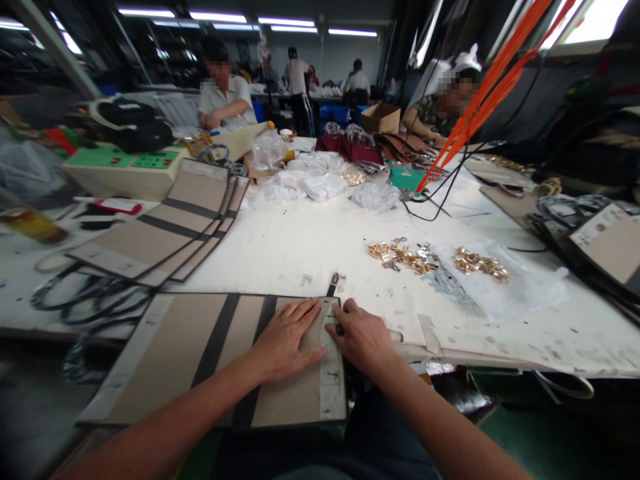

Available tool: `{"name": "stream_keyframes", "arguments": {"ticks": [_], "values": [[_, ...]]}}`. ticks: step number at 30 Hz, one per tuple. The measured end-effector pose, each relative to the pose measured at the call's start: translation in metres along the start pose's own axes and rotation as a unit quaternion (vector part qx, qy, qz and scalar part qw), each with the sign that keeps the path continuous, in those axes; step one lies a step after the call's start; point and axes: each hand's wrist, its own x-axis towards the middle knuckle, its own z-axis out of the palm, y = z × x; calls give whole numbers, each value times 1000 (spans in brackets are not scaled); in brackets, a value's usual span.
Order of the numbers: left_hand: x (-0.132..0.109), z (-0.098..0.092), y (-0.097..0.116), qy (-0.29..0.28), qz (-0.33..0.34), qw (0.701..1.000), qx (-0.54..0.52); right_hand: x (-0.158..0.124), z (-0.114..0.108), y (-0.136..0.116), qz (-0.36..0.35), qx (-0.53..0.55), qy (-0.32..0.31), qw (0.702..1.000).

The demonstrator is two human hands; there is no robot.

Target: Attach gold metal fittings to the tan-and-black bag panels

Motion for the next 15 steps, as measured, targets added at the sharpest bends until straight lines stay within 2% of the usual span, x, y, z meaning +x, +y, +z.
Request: {"name": "stream_keyframes", "arguments": {"ticks": [8, 15], "values": [[4, 2, 2, 33, -1, 997, 63, 8, -4, 2, -45, 25, -10, 999], [5, 11, 0, 79, 18, 990, 115, 17, -8, -1, -76, 15, -12, 997]]}}
